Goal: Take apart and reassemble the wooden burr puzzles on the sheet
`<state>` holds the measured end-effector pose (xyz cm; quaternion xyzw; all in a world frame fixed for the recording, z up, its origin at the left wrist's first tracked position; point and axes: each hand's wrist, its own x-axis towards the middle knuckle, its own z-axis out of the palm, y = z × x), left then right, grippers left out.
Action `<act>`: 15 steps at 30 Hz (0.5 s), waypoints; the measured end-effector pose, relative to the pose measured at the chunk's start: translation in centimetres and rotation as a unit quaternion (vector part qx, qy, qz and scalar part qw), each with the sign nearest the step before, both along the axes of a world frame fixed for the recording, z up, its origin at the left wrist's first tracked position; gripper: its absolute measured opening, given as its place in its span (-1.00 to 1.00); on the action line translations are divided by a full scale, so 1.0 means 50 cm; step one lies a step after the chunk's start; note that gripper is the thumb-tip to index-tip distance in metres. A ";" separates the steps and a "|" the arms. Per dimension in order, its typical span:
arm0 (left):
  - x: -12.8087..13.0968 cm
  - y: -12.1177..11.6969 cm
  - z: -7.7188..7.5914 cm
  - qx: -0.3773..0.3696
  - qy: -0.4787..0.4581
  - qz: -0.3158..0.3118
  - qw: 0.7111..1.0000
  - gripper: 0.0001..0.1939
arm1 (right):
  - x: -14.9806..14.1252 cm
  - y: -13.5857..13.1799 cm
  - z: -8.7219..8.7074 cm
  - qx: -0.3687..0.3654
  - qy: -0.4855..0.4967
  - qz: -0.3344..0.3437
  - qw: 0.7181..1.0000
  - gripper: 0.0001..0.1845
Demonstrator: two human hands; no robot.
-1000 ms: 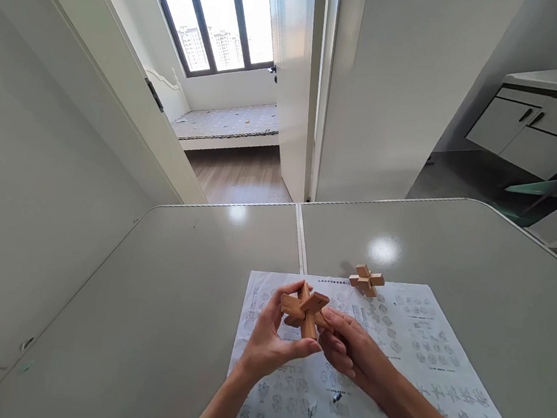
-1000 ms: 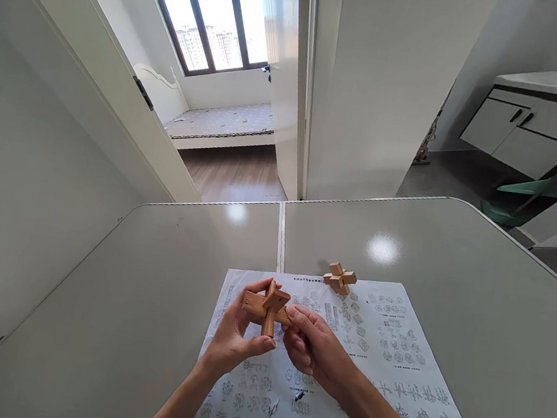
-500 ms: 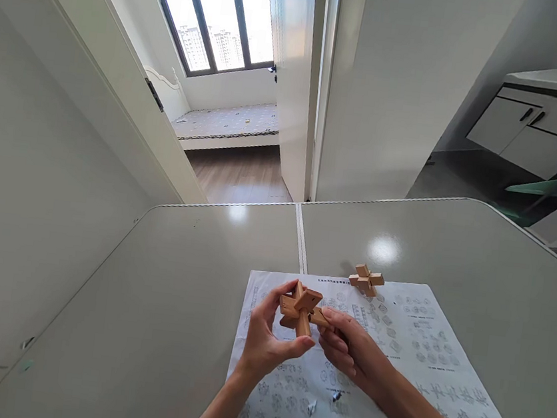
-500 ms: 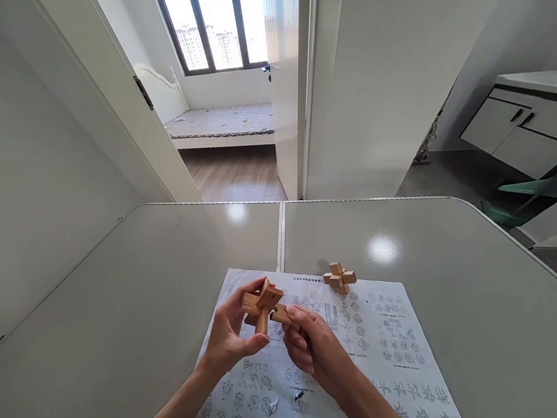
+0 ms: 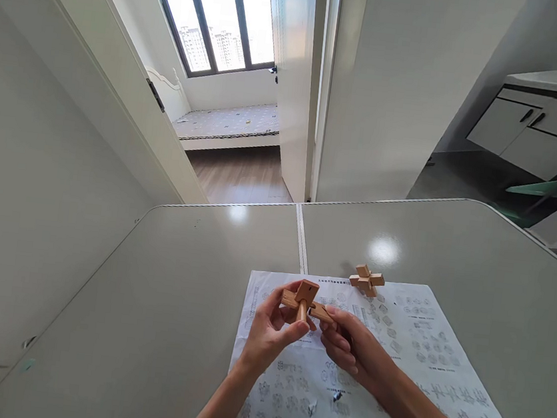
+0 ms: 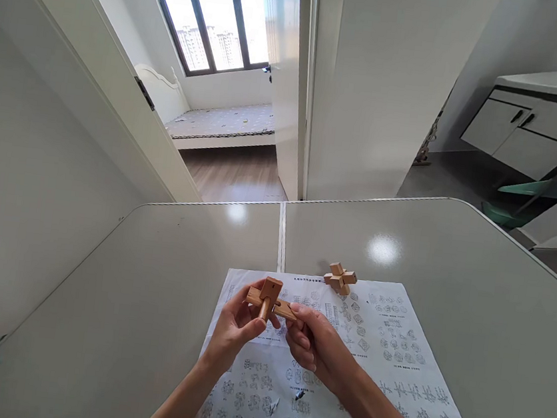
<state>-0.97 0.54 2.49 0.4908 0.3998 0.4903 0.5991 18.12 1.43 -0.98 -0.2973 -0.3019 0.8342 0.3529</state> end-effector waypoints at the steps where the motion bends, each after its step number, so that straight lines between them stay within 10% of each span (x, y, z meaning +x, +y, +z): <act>1: 0.001 0.001 0.001 -0.002 -0.005 0.000 1.000 -0.28 | 0.000 0.000 -0.003 -0.002 0.001 0.000 1.000 -0.33; 15: -0.014 0.005 0.007 0.001 -0.026 -0.040 0.999 -0.44 | 0.000 0.004 -0.002 0.002 -0.009 0.010 1.000 -0.35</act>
